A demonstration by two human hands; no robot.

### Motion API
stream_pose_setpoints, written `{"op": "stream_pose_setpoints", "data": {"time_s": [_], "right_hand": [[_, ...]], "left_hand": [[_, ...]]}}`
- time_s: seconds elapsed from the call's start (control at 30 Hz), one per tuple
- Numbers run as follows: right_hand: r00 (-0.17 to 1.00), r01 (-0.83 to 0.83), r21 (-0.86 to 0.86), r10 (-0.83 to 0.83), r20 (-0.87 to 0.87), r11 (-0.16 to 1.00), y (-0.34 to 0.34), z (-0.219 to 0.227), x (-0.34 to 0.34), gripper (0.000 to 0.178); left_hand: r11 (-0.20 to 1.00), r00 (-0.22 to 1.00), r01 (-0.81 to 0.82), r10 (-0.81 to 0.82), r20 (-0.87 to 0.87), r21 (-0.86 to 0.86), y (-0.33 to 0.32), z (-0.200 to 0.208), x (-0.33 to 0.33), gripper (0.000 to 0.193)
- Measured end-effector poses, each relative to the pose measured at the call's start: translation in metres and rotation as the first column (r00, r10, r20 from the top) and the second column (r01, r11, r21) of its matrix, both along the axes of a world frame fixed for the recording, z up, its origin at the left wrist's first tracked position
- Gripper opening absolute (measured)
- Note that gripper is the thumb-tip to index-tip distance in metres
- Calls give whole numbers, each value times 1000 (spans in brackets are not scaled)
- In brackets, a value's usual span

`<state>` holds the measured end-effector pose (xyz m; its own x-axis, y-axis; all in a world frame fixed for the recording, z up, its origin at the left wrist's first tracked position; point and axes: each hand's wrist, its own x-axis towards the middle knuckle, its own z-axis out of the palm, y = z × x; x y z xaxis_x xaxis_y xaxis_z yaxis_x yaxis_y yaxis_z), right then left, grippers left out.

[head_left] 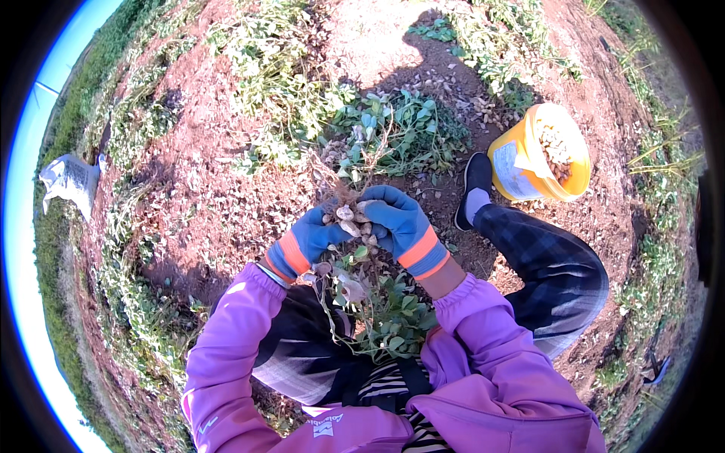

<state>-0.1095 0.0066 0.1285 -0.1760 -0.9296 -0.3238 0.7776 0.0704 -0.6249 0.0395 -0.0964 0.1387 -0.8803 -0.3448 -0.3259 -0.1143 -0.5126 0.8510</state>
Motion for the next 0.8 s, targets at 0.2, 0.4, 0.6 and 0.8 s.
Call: {"op": "stream_pose_setpoints", "data": {"time_s": [0.2, 0.4, 0.6, 0.8], "right_hand": [[945, 16, -133, 29, 325, 991, -2, -26, -20, 11], [997, -39, -26, 41, 71, 999, 3, -1, -15, 11], [986, -165, -118, 163, -27, 979, 9, -10, -24, 13], [971, -176, -96, 157, -179, 980, 12, -7, -19, 30]], "left_hand": [[990, 992, 14, 4, -130, 140, 3, 12, 5, 42], [997, 997, -76, 75, 24, 34, 1, 5, 5, 43], [999, 1000, -7, 7, 1, -42, 4, 20, 2, 41], [990, 994, -28, 42, 97, -140, 3, 20, 1, 34]]}}
